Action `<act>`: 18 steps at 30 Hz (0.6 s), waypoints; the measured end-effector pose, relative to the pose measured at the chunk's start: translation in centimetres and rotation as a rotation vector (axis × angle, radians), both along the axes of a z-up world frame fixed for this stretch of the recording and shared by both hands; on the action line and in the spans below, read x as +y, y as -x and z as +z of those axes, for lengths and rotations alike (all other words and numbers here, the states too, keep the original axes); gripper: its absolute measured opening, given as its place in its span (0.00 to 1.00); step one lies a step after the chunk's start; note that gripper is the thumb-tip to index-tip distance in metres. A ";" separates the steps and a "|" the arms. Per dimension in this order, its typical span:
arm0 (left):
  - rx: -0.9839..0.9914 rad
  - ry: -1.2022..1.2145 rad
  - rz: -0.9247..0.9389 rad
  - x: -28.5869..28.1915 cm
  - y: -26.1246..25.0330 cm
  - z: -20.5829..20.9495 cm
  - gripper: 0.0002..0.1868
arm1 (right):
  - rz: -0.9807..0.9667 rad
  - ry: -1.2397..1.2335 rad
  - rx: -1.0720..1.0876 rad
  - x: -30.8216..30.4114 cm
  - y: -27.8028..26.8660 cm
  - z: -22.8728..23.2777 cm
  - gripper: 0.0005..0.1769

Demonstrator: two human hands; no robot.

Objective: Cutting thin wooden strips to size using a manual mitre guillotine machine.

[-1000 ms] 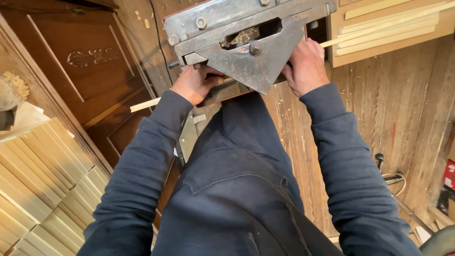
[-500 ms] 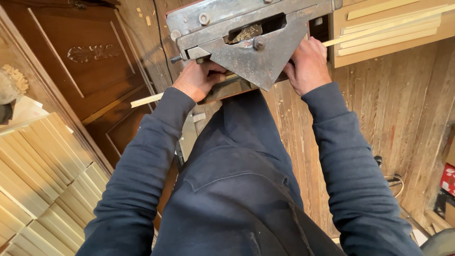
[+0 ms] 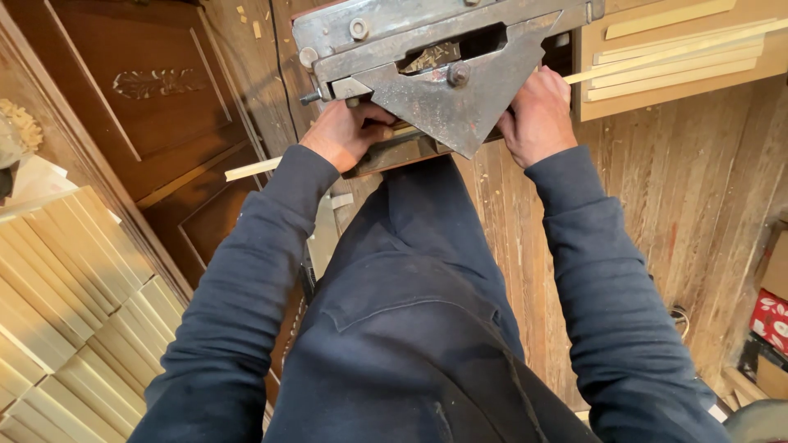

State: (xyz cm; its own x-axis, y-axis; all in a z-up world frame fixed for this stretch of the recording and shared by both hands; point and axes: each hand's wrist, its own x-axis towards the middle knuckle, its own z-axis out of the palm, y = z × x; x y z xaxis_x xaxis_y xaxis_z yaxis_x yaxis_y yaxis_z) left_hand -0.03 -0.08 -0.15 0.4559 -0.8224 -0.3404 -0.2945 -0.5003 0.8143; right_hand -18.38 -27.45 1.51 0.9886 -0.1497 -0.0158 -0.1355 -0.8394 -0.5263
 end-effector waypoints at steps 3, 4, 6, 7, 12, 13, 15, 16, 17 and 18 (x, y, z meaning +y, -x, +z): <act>-0.024 0.013 -0.012 0.0 0.0 -0.1 0.13 | -0.014 -0.013 0.008 0.2 -0.1 0.3 0.16; -0.028 0.022 -0.016 -0.1 0.0 -0.1 0.13 | -0.020 -0.020 0.010 0.2 -0.2 0.4 0.16; -0.035 0.017 -0.024 0.0 -0.1 -0.3 0.13 | -0.012 -0.018 0.005 0.3 -0.3 0.6 0.16; -0.042 0.012 -0.034 0.0 -0.1 -0.3 0.13 | -0.005 -0.017 0.001 0.3 -0.3 0.6 0.16; -0.025 0.000 -0.032 0.2 0.2 -0.4 0.13 | -0.017 -0.017 0.016 0.1 -0.2 0.8 0.16; -0.008 -0.028 -0.024 0.1 0.2 -0.6 0.13 | -0.022 -0.020 0.025 -0.1 -0.1 0.9 0.16; -0.053 -0.012 -0.047 0.1 0.4 -0.9 0.13 | -0.031 -0.028 0.021 -0.2 -0.1 1.0 0.16; -0.102 0.000 -0.057 0.2 0.5 -1.1 0.13 | -0.025 -0.041 0.014 -0.2 -0.1 1.0 0.15; -0.097 0.004 -0.066 0.0 0.6 -1.1 0.13 | -0.035 -0.038 0.018 -0.3 0.1 1.0 0.15; -0.097 -0.023 -0.061 0.0 0.6 -1.1 0.14 | -0.029 -0.043 0.000 -0.3 0.1 0.9 0.15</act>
